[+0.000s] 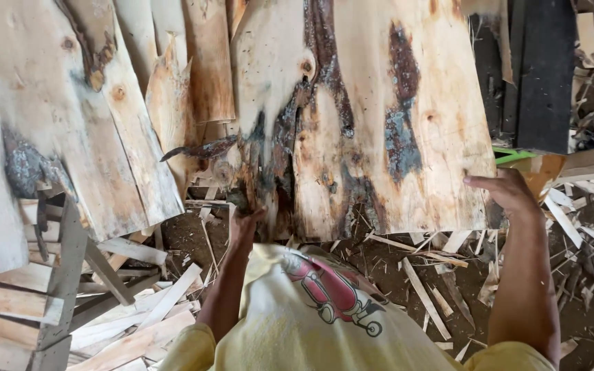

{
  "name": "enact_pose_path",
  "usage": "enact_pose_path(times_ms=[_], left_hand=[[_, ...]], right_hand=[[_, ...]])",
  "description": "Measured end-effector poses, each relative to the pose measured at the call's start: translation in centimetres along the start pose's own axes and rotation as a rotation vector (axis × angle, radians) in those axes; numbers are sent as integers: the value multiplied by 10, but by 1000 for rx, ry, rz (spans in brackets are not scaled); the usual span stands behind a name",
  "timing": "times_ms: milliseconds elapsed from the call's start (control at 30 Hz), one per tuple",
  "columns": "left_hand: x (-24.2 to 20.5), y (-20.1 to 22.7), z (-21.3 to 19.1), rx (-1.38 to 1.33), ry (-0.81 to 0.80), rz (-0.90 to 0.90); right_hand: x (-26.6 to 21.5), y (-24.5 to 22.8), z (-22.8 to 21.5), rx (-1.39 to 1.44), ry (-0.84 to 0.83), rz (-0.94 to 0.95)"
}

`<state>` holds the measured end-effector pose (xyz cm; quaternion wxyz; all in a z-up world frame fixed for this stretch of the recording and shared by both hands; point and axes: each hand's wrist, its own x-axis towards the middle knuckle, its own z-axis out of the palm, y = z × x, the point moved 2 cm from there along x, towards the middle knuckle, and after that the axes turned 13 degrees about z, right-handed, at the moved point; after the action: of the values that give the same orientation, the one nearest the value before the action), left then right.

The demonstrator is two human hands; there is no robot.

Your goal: The recorder is handling, measuring, and cutting thin wood slabs using a large industrial slicer or planer machine.

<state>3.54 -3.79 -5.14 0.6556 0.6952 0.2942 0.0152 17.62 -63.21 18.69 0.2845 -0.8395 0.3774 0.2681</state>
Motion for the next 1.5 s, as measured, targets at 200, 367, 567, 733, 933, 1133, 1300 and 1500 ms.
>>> enact_pose_path(times_ms=[200,367,567,733,933,1133,1300,1500], left_hand=[[-19,-11,-13,22,28,30],[-34,-47,-55,-134,-94,-27],[-31,-20,-69,-20,-93,-16],[-29,-25,-66,-205,-7,80],[-57,32,-51,-327,-95,-83],[-75,42,-26,-270,-115,-147],[-72,37,-31,-136,-143,-73],[-79,51,-34,-25,-131,203]], right_hand=[[-66,22,-19,106,21,-44],[-66,98,11,183,86,80],[18,144,108,-19,-70,295],[113,191,153,-396,1097,-351],[-9,-22,278,768,-213,-424],[-86,-168,376,538,-339,-350],[-30,-169,404,580,-188,-287],[-45,-172,389,299,-27,-454]])
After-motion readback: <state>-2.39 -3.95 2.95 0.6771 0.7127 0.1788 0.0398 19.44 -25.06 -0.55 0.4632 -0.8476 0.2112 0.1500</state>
